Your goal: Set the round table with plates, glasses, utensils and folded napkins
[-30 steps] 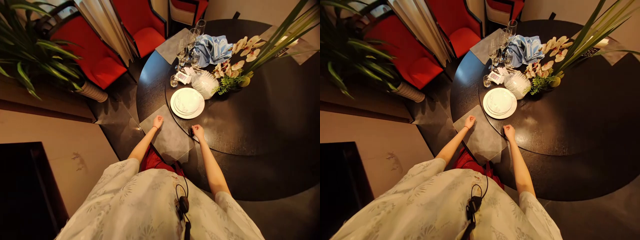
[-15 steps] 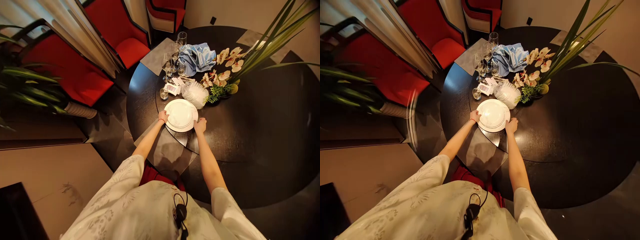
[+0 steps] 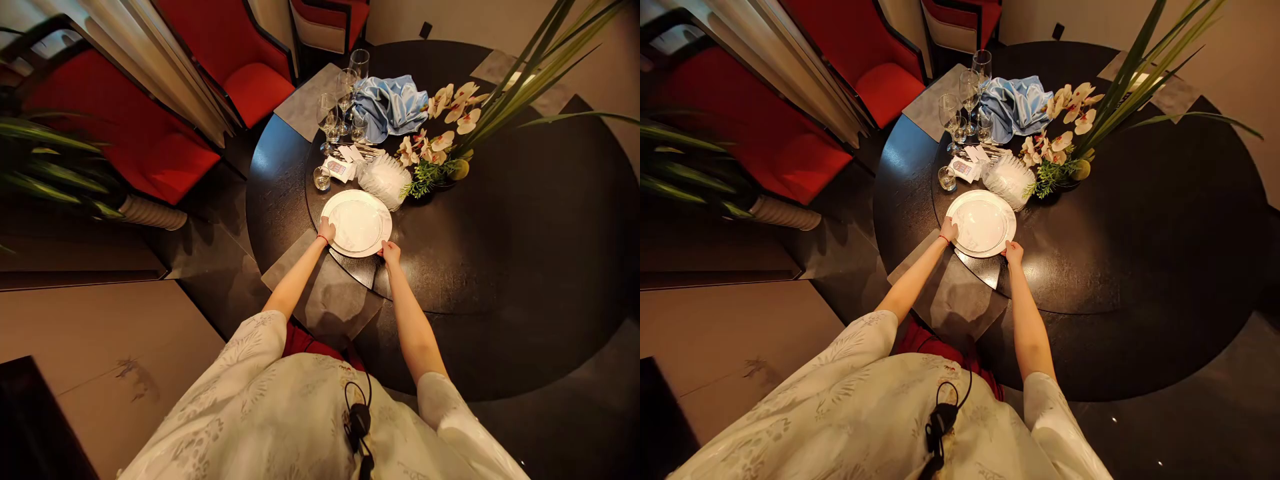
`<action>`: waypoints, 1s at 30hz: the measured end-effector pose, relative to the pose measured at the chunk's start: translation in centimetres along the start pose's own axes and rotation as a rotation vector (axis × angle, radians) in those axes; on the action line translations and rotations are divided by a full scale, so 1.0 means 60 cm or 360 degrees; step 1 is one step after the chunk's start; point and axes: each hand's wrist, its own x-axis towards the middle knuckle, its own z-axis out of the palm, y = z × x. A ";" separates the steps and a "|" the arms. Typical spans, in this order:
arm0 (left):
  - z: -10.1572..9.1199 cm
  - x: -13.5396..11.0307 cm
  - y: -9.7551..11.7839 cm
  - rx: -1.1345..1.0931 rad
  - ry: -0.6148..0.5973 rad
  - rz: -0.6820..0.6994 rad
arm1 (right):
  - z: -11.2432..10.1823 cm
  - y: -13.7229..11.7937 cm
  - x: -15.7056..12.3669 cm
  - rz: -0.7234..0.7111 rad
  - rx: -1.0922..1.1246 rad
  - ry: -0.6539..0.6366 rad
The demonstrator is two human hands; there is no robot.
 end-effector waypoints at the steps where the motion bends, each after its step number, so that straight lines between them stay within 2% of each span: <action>1: 0.006 -0.007 0.001 -0.0071 0.0019 0.0012 | -0.001 0.005 -0.006 -0.0028 -0.0003 0.0009; 4: 0.016 -0.032 0.000 -0.0207 0.0089 0.0079 | 0.001 0.020 -0.023 -0.0083 -0.0065 0.0075; 7: 0.011 -0.062 -0.006 -0.0227 0.0150 0.0146 | 0.007 0.028 -0.038 -0.0086 -0.0097 0.0172; 9: -0.001 -0.084 -0.015 -0.0232 0.0219 0.0190 | 0.010 0.028 -0.048 -0.0064 -0.0013 0.0197; 12: -0.031 -0.123 -0.041 -0.0268 0.0347 0.0210 | 0.009 0.024 -0.068 0.0035 0.0318 0.0121; 15: -0.066 -0.165 -0.075 -0.0328 0.0436 0.0173 | -0.023 0.025 -0.100 0.0088 0.0622 0.0040; 18: -0.088 -0.200 -0.105 -0.0384 0.0481 0.0174 | -0.110 0.049 -0.152 0.0083 0.0694 0.0152; 20: -0.087 -0.215 -0.115 -0.0415 0.0438 0.0190 | -0.202 0.080 -0.203 0.0066 0.0671 0.0309; 22: -0.068 -0.225 -0.117 -0.0438 0.0326 0.0199 | -0.309 0.119 -0.265 0.0005 0.0641 0.0472; 24: -0.030 -0.232 -0.109 -0.0444 0.0198 0.0222 | -0.414 0.160 -0.335 -0.0035 0.0617 0.0665; 26: 0.023 -0.241 -0.095 -0.0431 0.0082 0.0239 | -0.502 0.197 -0.406 -0.0072 0.0610 0.0810; 28: 0.085 -0.253 -0.078 -0.0407 -0.0034 0.0215 | -0.563 0.229 -0.473 -0.0099 0.0583 0.0886; 30: 0.147 -0.268 -0.061 -0.0385 -0.0145 0.0169 | -0.596 0.256 -0.530 -0.0122 0.0539 0.0924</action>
